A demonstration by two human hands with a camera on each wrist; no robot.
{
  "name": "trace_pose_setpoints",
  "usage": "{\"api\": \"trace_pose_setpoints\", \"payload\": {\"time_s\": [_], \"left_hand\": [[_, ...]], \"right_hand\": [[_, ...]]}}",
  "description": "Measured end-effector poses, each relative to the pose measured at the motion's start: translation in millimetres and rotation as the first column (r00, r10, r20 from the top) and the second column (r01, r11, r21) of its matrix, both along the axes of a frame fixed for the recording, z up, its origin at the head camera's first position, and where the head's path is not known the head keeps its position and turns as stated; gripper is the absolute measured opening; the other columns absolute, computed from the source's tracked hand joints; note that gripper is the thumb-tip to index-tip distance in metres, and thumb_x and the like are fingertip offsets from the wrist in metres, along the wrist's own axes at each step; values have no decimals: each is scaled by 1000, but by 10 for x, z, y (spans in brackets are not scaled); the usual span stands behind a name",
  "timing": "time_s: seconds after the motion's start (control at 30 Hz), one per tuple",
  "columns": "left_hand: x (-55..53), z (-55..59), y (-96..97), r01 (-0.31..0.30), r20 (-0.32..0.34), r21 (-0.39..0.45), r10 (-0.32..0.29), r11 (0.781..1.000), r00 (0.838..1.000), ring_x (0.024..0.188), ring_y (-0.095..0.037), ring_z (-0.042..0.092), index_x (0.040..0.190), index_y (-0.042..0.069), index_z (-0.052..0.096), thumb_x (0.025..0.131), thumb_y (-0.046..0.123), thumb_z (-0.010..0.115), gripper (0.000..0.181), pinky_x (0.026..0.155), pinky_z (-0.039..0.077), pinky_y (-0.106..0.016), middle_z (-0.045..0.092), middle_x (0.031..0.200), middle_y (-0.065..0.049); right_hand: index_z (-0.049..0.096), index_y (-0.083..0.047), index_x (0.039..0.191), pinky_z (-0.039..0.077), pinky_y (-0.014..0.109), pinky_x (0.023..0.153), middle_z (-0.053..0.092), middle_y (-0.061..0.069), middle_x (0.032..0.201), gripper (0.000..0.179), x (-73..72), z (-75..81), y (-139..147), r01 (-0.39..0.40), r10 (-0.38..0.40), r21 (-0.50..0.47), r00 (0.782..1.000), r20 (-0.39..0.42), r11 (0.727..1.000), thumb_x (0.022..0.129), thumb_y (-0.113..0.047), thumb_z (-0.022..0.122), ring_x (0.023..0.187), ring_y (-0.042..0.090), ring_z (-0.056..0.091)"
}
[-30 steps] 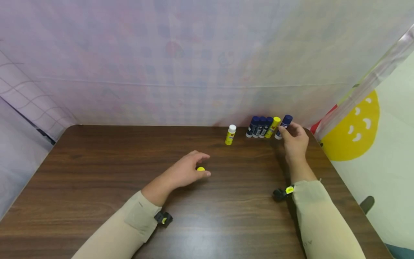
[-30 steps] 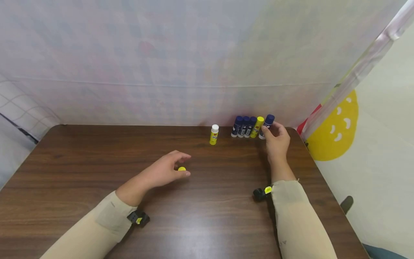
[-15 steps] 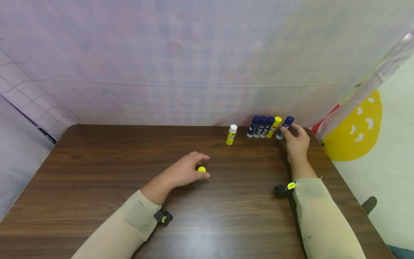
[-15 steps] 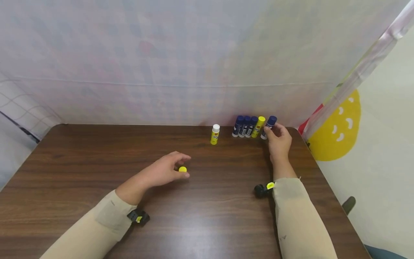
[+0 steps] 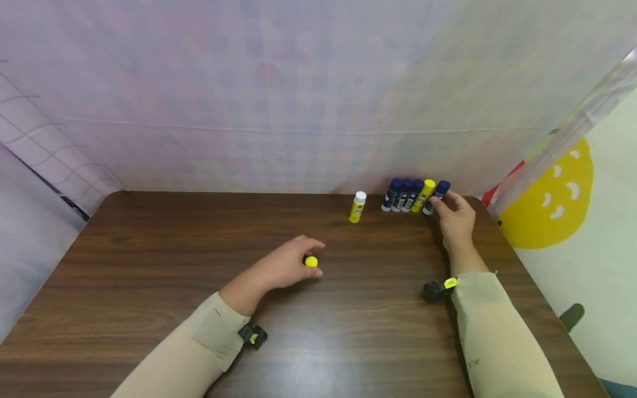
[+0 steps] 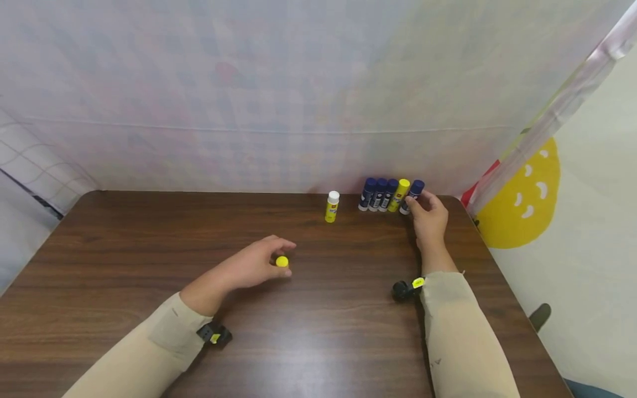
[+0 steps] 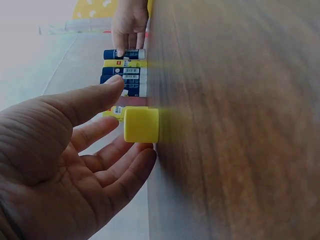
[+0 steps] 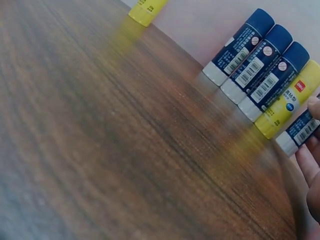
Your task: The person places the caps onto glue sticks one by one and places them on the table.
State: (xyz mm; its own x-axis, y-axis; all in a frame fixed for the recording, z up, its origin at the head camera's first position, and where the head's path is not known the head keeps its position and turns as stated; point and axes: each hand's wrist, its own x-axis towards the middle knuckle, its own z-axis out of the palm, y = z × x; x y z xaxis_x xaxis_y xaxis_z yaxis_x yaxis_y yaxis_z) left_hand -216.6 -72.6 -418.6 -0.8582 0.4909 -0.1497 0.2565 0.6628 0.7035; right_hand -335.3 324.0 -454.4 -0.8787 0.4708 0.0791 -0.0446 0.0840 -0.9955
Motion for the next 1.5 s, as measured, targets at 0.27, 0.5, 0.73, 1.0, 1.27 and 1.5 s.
{"api": "trace_pose_setpoints", "payload": {"time_s": [0.27,0.5,0.73,1.0,1.27,1.5], "left_hand": [[1,-20,-5,0,7,-3,0,1000,1000,130,-27,60,147,10,57,95,22,78,57,112,50,-44,60,141,-9],[6,-1,0,7,16,-28,-7,1000,1000,133,-27,59,145,8,59,95,20,78,54,114,49,-44,61,142,-10],[15,20,10,4,8,-47,-3,999,1000,125,-26,62,139,6,64,95,15,77,47,110,52,-44,64,137,-11],[26,28,21,-17,17,-50,18,999,1000,121,-26,64,135,6,66,95,12,76,41,106,54,-44,66,133,-10],[28,25,28,-21,28,-55,22,998,999,120,-26,64,132,6,67,96,11,76,38,105,54,-43,67,130,-10],[12,19,11,-14,22,-73,16,997,1000,118,-25,64,132,7,67,96,11,75,37,104,55,-43,67,127,-9]], "right_hand": [[70,-3,131,51,11,84,70,-15,98,42,-63,-102,63,-10,10,20,1000,3,1000,91,-11,80,98,3,63],[70,-7,133,51,11,85,71,-8,108,43,-74,-125,69,-24,23,58,999,26,998,93,-17,80,103,6,63],[70,-9,133,50,11,85,70,-9,110,42,-82,-110,74,-31,27,85,998,50,996,94,-18,78,103,4,61],[67,-10,138,52,16,95,69,-5,121,45,-73,-112,89,-52,39,154,996,83,987,96,-26,76,109,5,61],[63,-14,143,51,26,110,67,2,138,51,-73,-131,123,-63,36,206,991,130,977,98,-33,74,117,6,60],[64,-12,143,51,23,107,68,-1,133,49,-75,-94,94,-64,45,155,991,125,986,97,-27,75,114,4,61]]}}
